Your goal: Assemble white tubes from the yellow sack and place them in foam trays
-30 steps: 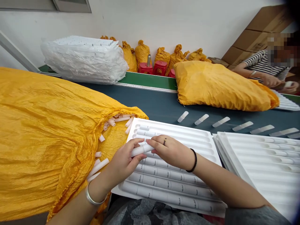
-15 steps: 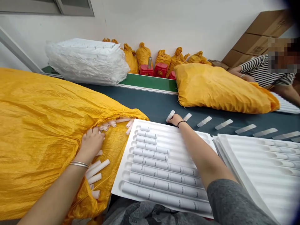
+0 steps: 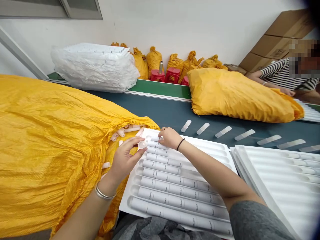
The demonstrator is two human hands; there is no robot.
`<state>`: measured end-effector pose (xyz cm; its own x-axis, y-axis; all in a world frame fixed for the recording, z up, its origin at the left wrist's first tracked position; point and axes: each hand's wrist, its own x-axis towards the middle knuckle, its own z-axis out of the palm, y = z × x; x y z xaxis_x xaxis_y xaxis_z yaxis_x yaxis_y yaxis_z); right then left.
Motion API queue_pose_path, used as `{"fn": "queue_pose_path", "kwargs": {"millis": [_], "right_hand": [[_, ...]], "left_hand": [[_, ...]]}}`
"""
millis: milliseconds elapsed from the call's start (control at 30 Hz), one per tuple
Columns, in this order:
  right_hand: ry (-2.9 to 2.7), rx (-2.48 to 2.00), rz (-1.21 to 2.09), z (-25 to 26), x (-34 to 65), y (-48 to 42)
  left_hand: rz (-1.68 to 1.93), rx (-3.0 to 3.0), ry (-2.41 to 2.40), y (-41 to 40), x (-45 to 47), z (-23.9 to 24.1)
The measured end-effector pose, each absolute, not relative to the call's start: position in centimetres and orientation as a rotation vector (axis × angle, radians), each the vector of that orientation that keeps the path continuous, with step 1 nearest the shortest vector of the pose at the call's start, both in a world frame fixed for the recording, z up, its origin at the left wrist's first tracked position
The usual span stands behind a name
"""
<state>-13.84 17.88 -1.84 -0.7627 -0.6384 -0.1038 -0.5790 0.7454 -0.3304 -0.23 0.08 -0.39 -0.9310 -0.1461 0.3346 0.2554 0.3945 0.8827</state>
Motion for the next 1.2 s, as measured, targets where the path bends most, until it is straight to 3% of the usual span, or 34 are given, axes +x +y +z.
{"fn": "queue_pose_path", "kwargs": {"millis": [100, 167, 300, 367, 667, 833, 1033, 1200], "right_hand": [[2.770, -1.005, -0.554, -0.8, -12.6, 19.6], [2.678, -1.051, -0.816, -0.1, -11.3, 20.7], [2.250, -1.082, -1.521, 0.5, -8.8, 21.8], [2.232, -1.067, -1.632, 0.7, -8.2, 22.1], [2.366, -1.642, -1.310, 2.5, -8.6, 23.7], [2.356, -1.648, -1.282, 2.2, -7.8, 23.5], [2.336, -1.211, -1.373, 1.8, -6.7, 23.3], [2.318, -1.213, -1.356, 2.0, -5.8, 23.5]], "left_hand": [[-2.028, 0.100, -1.860, 0.1, -0.2, -0.3], [-2.239, 0.243, -1.586, 0.0, -0.2, -0.2], [-2.449, 0.447, -1.410, 0.4, -0.1, -0.3], [-2.458, 0.446, -1.471, 0.7, 0.1, -0.4], [-2.042, 0.067, -2.511, 0.1, 1.0, 0.6], [-1.900, -0.102, -2.610, 0.5, 1.4, 1.3], [-1.217, -0.508, -2.494, 0.9, 1.9, 0.8], [-1.080, -0.602, -2.500, 1.5, 2.1, 0.4]]}}
